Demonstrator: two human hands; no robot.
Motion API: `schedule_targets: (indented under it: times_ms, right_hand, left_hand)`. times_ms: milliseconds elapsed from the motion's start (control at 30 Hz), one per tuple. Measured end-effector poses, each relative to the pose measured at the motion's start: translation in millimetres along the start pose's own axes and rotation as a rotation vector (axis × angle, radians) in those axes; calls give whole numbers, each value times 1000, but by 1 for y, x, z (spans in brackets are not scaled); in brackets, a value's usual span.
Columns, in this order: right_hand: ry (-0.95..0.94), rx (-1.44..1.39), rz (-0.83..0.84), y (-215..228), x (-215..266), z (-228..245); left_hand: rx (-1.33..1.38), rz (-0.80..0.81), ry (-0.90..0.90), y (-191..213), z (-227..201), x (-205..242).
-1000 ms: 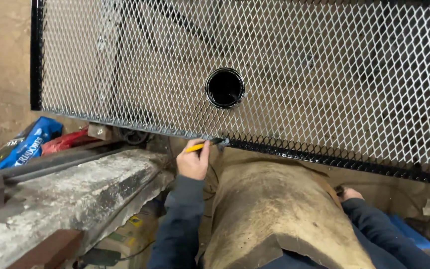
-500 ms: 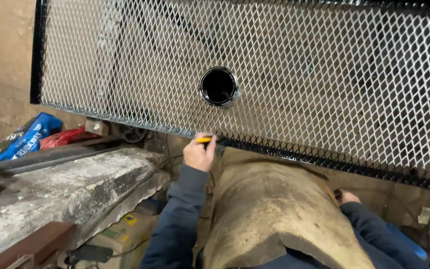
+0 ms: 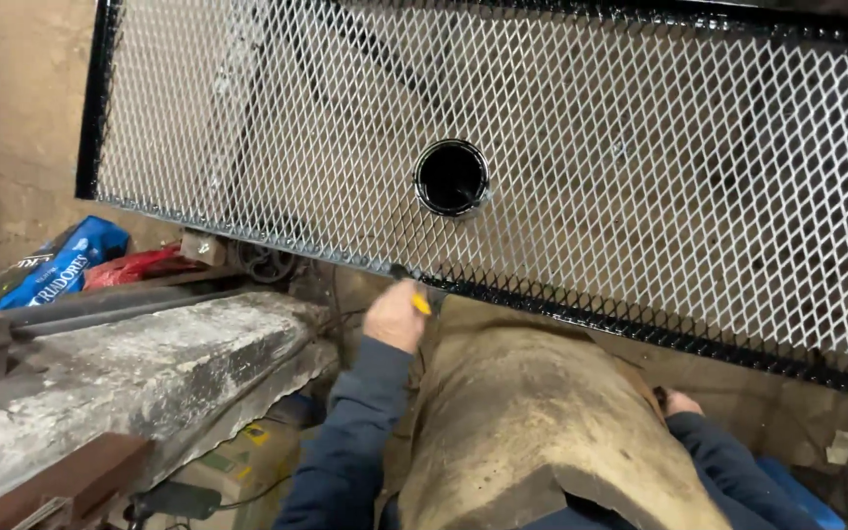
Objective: Painting a metal mesh frame using a paint brush and black paint.
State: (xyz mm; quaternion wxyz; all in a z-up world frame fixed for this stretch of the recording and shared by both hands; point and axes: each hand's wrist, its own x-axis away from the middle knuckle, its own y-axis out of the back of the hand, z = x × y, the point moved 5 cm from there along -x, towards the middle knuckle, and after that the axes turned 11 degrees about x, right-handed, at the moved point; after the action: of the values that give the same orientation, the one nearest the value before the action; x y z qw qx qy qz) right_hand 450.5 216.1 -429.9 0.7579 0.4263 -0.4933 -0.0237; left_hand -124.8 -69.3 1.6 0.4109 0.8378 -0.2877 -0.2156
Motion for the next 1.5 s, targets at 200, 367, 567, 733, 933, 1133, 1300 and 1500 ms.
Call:
schedule_targets:
  times_ms: [200, 367, 567, 733, 933, 1133, 1300, 1500]
  right_hand:
    - [-51, 63, 0, 4, -3, 10]
    - [-87, 170, 23, 8, -6, 14]
    - [-49, 179, 47, 12, -10, 13]
    - [-96, 213, 61, 6, -6, 12]
    - [-56, 178, 21, 2, -5, 8]
    - [-76, 213, 54, 4, 0, 7]
    - [-74, 163, 46, 3, -7, 8]
    - [19, -14, -17, 2, -5, 16]
  left_hand:
    - [296, -65, -93, -8, -27, 12]
    - [99, -77, -69, 5, 1, 7]
    - [224, 36, -191, -12, -30, 11]
    - [98, 7, -121, 14, -6, -1]
    - [270, -100, 113, 23, -16, -29]
    - [218, -71, 9, -8, -12, -40]
    - [237, 22, -84, -18, -12, -40]
    - [236, 81, -92, -15, -19, -41]
